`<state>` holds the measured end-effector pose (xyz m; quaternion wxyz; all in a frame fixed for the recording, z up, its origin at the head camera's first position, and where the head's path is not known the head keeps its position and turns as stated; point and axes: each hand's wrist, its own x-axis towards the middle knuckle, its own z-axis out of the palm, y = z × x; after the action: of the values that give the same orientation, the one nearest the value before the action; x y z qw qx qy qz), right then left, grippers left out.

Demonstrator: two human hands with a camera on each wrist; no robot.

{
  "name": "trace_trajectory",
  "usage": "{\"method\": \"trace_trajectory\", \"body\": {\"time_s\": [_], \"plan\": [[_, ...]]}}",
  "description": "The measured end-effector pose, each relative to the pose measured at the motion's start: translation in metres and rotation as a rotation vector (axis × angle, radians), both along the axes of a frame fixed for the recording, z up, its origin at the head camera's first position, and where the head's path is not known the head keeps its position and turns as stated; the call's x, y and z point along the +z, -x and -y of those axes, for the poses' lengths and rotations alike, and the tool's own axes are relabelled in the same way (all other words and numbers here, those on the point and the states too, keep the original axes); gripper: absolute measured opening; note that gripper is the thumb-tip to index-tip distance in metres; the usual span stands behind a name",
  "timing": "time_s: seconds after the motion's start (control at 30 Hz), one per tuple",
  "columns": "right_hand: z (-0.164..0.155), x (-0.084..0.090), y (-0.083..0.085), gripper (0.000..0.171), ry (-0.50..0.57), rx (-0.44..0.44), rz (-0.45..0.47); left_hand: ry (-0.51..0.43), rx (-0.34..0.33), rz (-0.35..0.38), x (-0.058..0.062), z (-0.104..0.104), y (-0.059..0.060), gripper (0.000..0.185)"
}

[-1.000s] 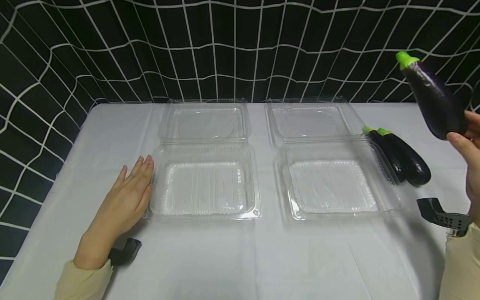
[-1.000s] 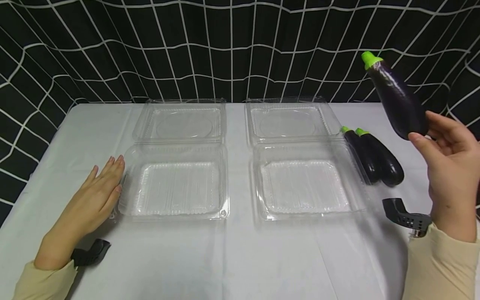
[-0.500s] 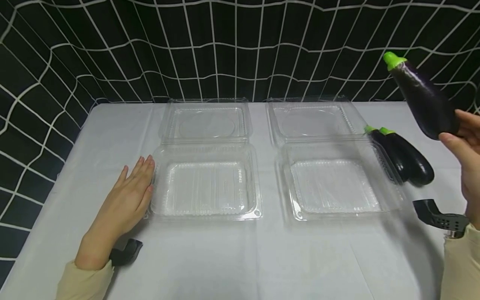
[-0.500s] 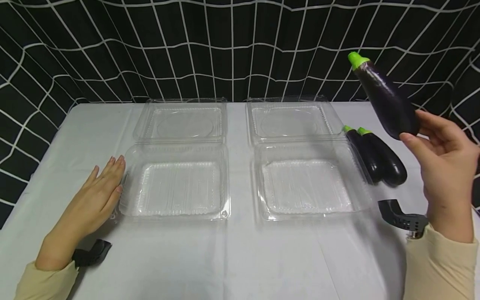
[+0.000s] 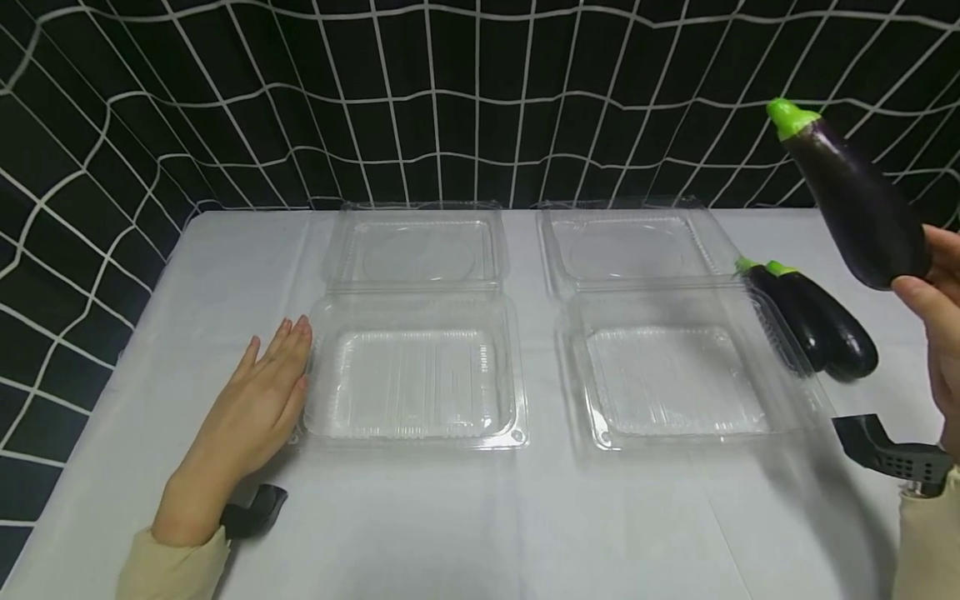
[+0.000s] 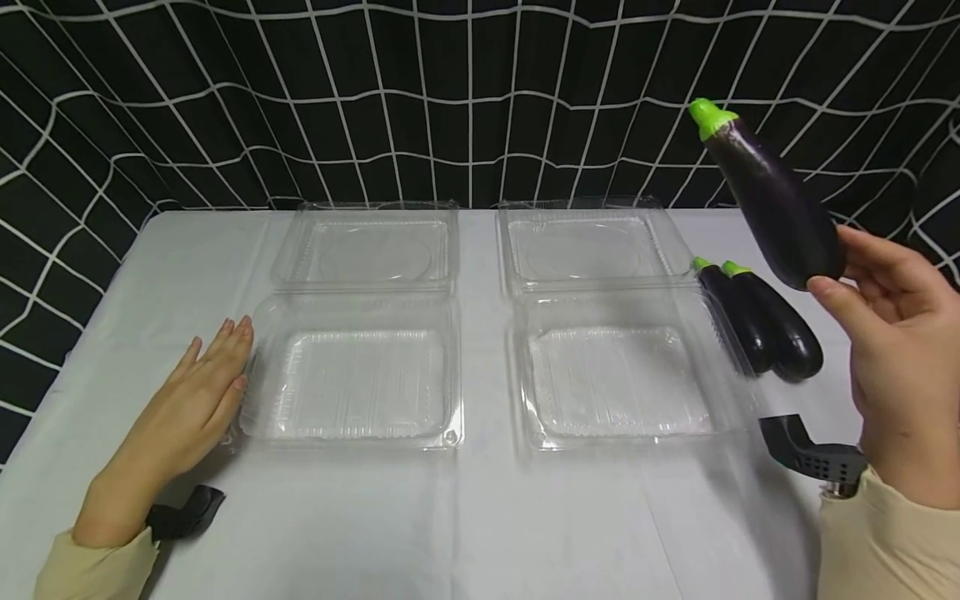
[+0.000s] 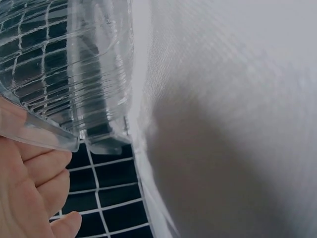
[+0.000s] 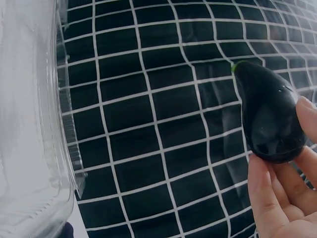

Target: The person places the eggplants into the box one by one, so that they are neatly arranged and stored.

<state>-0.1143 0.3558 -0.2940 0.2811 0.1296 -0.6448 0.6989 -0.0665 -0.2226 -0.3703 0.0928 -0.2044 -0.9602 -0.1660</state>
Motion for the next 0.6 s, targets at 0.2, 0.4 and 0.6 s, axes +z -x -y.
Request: {"method": "trace_trajectory", "body": {"time_s": [0.2,0.4,0.6], "plan": [[0.011,0.003,-0.002,0.036,-0.004,0.041,-0.061,0.005,0.008,-0.001,0.001,-0.001,-0.003,0.05],[0.021,0.007,-0.003,0.041,-0.003,0.097,-0.09,0.004,0.008,-0.009,0.003,-0.001,-0.002,0.05],[0.032,0.009,-0.01,0.04,0.001,0.102,-0.06,0.002,0.004,0.003,0.003,-0.001,-0.001,0.051]]}}
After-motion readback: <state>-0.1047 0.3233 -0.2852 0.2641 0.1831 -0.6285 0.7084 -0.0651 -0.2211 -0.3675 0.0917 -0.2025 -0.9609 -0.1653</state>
